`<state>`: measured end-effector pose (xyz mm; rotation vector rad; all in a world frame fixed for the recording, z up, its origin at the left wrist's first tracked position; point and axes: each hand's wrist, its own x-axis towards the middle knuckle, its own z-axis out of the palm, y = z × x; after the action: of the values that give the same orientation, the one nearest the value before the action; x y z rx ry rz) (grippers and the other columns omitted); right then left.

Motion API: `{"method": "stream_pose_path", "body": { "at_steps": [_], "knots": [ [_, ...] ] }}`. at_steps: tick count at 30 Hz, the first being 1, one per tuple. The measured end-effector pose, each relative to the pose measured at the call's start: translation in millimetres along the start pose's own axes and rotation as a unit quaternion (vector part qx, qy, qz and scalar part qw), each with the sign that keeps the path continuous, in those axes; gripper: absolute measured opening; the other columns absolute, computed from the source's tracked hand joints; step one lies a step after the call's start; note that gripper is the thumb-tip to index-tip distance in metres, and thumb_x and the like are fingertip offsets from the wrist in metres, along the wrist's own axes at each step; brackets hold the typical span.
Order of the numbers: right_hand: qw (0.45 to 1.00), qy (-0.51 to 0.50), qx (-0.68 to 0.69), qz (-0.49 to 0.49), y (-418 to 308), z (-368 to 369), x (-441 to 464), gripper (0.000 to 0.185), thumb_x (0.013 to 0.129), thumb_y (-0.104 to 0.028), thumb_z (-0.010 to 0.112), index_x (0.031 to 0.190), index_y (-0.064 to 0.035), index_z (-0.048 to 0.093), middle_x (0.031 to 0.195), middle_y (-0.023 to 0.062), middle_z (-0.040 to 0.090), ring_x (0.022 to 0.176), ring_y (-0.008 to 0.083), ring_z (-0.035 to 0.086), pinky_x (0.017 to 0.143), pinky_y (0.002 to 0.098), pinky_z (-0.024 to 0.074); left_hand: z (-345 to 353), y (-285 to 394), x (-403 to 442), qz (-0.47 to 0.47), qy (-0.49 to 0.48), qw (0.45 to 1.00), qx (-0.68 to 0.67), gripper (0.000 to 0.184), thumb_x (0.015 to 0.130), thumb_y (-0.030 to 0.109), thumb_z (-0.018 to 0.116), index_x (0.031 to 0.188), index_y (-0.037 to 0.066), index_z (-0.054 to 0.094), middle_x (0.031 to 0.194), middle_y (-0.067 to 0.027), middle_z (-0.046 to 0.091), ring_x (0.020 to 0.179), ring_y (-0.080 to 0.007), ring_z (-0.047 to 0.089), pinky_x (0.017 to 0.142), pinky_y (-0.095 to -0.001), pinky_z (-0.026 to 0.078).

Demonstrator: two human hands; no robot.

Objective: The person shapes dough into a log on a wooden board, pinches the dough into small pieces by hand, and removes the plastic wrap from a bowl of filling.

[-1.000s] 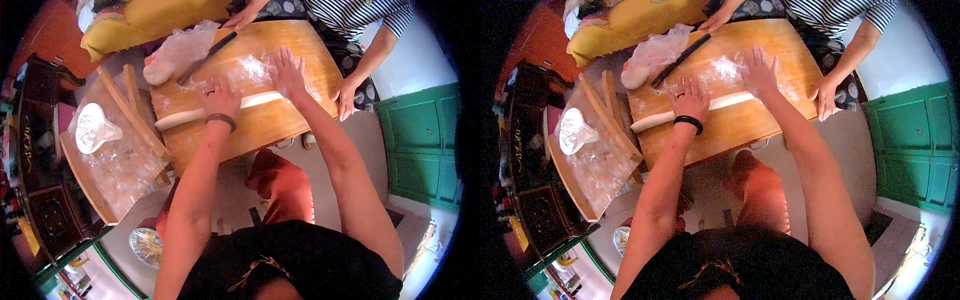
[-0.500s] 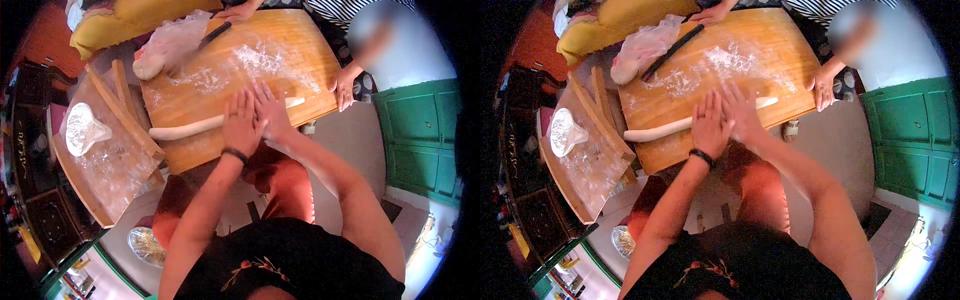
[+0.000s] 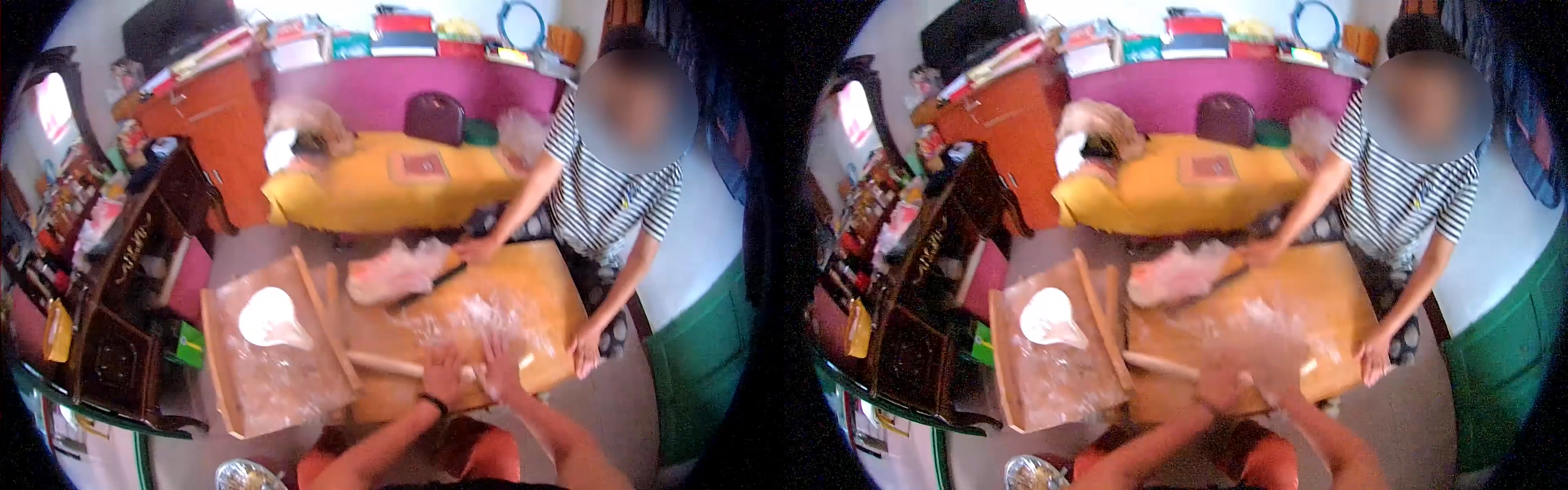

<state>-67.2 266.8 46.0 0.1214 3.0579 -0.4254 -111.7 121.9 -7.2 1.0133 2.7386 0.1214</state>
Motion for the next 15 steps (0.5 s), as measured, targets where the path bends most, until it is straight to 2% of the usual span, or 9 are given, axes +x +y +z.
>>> {"method": "stream_pose_path", "body": {
  "at_steps": [1,4,6,7,8,9,11,14,15],
  "knots": [
    [0.993,0.054,-0.096,-0.039,15.3,18.5,-14.4,0.075,0.083,-0.041,0.051,0.144,-0.0057,0.024,0.152,0.0173,0.013,0.139,0.0400,0.012,0.106,0.0628,0.0119,16.8,1.1,-8.4,0.007,0.037,0.998,0.041,0.075,0.083,0.056,0.044,0.142,0.011,0.031,0.151,-0.0101,0.023,0.141,-0.0258,0.015,0.111,-0.0569,0.002],
    [0.995,-0.023,-0.095,0.036,-3.5,1.4,-8.7,0.075,0.084,-0.043,0.050,0.144,-0.0084,0.024,0.152,0.0167,0.014,0.139,0.0401,0.012,0.106,0.0625,0.0124,15.4,1.3,-2.1,-0.020,0.054,0.998,0.008,0.077,0.084,0.059,0.041,0.143,0.010,0.028,0.152,-0.0090,0.020,0.141,-0.0249,0.013,0.111,-0.0564,0.002],
    [0.990,0.046,-0.118,0.057,38.3,47.7,22.1,0.073,0.087,-0.046,0.044,0.145,-0.0085,0.022,0.151,0.0172,0.015,0.139,0.0395,0.011,0.107,0.0617,0.0100,12.6,-3.5,30.0,-0.100,0.009,0.994,0.038,0.077,0.088,0.057,0.037,0.146,0.010,0.019,0.154,-0.0074,0.012,0.142,-0.0238,0.009,0.111,-0.0560,0.006],
    [0.918,0.191,-0.346,0.024,81.0,90.8,49.4,0.072,0.089,-0.047,0.042,0.146,-0.0075,0.020,0.152,0.0157,0.013,0.140,0.0361,0.011,0.108,0.0612,0.0090,10.4,-13.9,35.5,-0.106,0.119,0.987,0.003,0.077,0.089,0.056,0.036,0.147,0.009,0.015,0.155,-0.0064,0.009,0.142,-0.0239,0.006,0.111,-0.0554,0.008],
    [0.976,0.098,-0.180,0.080,57.1,48.9,59.0,0.072,0.090,-0.047,0.039,0.146,-0.0070,0.017,0.153,0.0142,0.009,0.141,0.0314,0.009,0.107,0.0631,0.0074,17.3,-18.4,61.0,-0.149,0.112,0.981,-0.054,0.068,0.091,0.051,0.035,0.145,0.010,0.025,0.152,-0.0104,0.018,0.140,-0.0291,0.015,0.108,-0.0617,0.008],
    [0.965,0.060,-0.223,0.125,68.3,50.2,74.8,0.070,0.091,-0.047,0.037,0.146,-0.0091,0.016,0.154,0.0124,0.006,0.142,0.0287,0.006,0.106,0.0656,0.0040,-7.5,-23.4,58.2,-0.177,0.023,0.984,-0.004,0.075,0.090,0.056,0.035,0.147,0.012,0.014,0.155,-0.0029,0.006,0.143,-0.0217,0.004,0.110,-0.0566,0.011],
    [0.940,0.122,-0.295,0.122,100.1,55.8,95.4,0.064,0.091,-0.045,0.038,0.145,-0.0127,0.024,0.152,0.0138,0.017,0.141,0.0296,0.014,0.104,0.0668,0.0057,7.7,-31.4,65.7,-0.170,0.080,0.982,-0.018,0.070,0.091,0.055,0.034,0.147,0.016,0.018,0.154,-0.0028,0.011,0.142,-0.0214,0.007,0.109,-0.0580,0.008],
    [0.987,0.149,-0.025,0.050,111.7,66.1,109.5,0.065,0.092,-0.045,0.038,0.146,-0.0119,0.021,0.152,0.0149,0.016,0.141,0.0297,0.010,0.108,0.0608,0.0044,20.8,-32.8,77.4,-0.137,0.203,0.965,-0.095,0.064,0.093,0.052,0.030,0.142,0.010,0.032,0.151,-0.0133,0.021,0.140,-0.0272,0.015,0.111,-0.0556,0.005],
    [0.990,0.132,-0.031,0.041,87.1,56.9,102.2,0.066,0.091,-0.043,0.040,0.146,-0.0115,0.021,0.152,0.0151,0.016,0.141,0.0292,0.010,0.109,0.0590,0.0048,12.9,-30.4,84.1,-0.124,0.240,0.953,-0.135,0.064,0.093,0.051,0.029,0.141,0.009,0.033,0.150,-0.0141,0.022,0.140,-0.0281,0.016,0.111,-0.0548,0.005]
  ]
}}
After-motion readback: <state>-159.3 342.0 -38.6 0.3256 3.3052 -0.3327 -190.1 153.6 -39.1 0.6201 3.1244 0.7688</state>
